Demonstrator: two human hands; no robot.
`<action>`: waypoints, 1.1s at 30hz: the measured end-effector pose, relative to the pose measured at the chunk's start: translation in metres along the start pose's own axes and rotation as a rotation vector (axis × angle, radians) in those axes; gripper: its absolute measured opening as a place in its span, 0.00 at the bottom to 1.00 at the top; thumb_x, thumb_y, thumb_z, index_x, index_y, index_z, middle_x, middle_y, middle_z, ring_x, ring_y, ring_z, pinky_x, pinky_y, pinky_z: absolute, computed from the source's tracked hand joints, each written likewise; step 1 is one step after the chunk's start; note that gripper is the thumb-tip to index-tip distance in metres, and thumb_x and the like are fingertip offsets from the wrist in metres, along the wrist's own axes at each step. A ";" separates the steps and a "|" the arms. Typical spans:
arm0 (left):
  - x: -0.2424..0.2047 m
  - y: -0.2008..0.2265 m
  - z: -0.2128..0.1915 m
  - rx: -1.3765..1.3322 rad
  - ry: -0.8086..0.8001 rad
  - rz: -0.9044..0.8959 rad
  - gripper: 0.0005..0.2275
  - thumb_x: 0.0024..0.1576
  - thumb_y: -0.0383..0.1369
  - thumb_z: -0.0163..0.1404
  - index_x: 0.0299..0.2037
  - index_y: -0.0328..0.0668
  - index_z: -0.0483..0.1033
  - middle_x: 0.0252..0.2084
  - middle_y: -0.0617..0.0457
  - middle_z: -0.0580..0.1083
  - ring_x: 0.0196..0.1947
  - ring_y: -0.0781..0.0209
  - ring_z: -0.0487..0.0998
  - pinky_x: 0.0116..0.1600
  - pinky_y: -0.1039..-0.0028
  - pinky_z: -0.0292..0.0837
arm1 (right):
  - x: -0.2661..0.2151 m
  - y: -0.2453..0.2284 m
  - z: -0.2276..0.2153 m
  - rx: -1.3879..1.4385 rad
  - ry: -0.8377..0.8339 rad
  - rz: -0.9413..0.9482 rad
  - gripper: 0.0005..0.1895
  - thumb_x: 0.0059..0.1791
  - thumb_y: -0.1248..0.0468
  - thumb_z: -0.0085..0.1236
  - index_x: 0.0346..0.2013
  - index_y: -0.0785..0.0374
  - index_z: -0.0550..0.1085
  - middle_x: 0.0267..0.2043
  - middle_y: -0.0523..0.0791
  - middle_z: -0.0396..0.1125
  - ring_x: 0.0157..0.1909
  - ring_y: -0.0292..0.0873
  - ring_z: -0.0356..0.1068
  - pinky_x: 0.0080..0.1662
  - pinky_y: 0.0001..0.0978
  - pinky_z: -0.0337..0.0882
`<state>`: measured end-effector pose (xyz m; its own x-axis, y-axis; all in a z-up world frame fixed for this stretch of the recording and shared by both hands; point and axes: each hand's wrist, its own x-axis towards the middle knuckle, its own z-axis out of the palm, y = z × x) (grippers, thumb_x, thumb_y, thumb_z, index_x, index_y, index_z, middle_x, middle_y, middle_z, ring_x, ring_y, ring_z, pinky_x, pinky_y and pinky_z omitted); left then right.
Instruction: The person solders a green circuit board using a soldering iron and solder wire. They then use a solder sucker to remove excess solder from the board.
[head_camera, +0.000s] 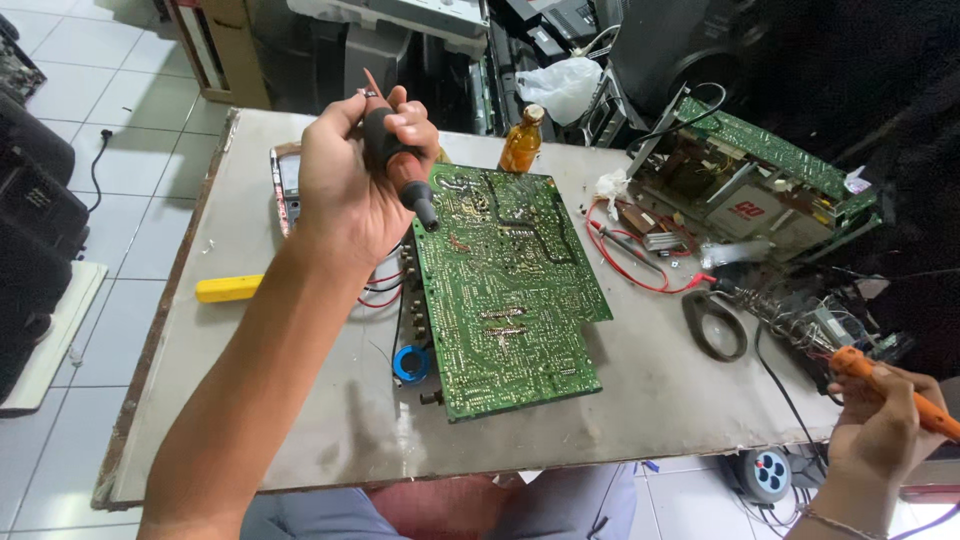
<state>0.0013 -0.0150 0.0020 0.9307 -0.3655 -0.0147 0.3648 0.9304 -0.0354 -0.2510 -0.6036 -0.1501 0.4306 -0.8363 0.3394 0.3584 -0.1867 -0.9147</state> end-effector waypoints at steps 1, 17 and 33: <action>0.000 -0.001 0.000 -0.001 0.000 0.000 0.09 0.63 0.28 0.43 0.46 0.26 0.66 0.34 0.43 0.64 0.29 0.57 0.68 0.36 0.75 0.74 | 0.002 0.002 -0.002 -0.001 0.000 -0.001 0.10 0.56 0.67 0.62 0.38 0.55 0.69 0.37 0.45 0.67 0.33 0.44 0.75 0.35 0.28 0.79; -0.024 -0.051 -0.001 0.538 -0.282 0.210 0.11 0.67 0.37 0.44 0.53 0.39 0.69 0.38 0.47 0.70 0.27 0.56 0.71 0.33 0.65 0.70 | -0.065 -0.028 0.044 0.204 0.112 0.258 0.20 0.56 0.63 0.63 0.60 0.49 0.68 0.48 0.41 0.72 0.36 0.31 0.70 0.39 0.17 0.73; -0.008 -0.076 -0.040 1.431 -0.660 0.511 0.19 0.70 0.45 0.46 0.62 0.39 0.67 0.49 0.46 0.72 0.50 0.47 0.73 0.60 0.58 0.71 | -0.188 -0.155 0.348 0.228 -1.351 -0.054 0.30 0.57 0.57 0.52 0.71 0.65 0.58 0.55 0.58 0.65 0.43 0.47 0.69 0.42 0.43 0.78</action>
<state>-0.0347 -0.0839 -0.0355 0.6683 -0.3079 0.6772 -0.5827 0.3493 0.7338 -0.0989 -0.2384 0.0043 0.8296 0.3426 0.4408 0.4706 -0.0042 -0.8824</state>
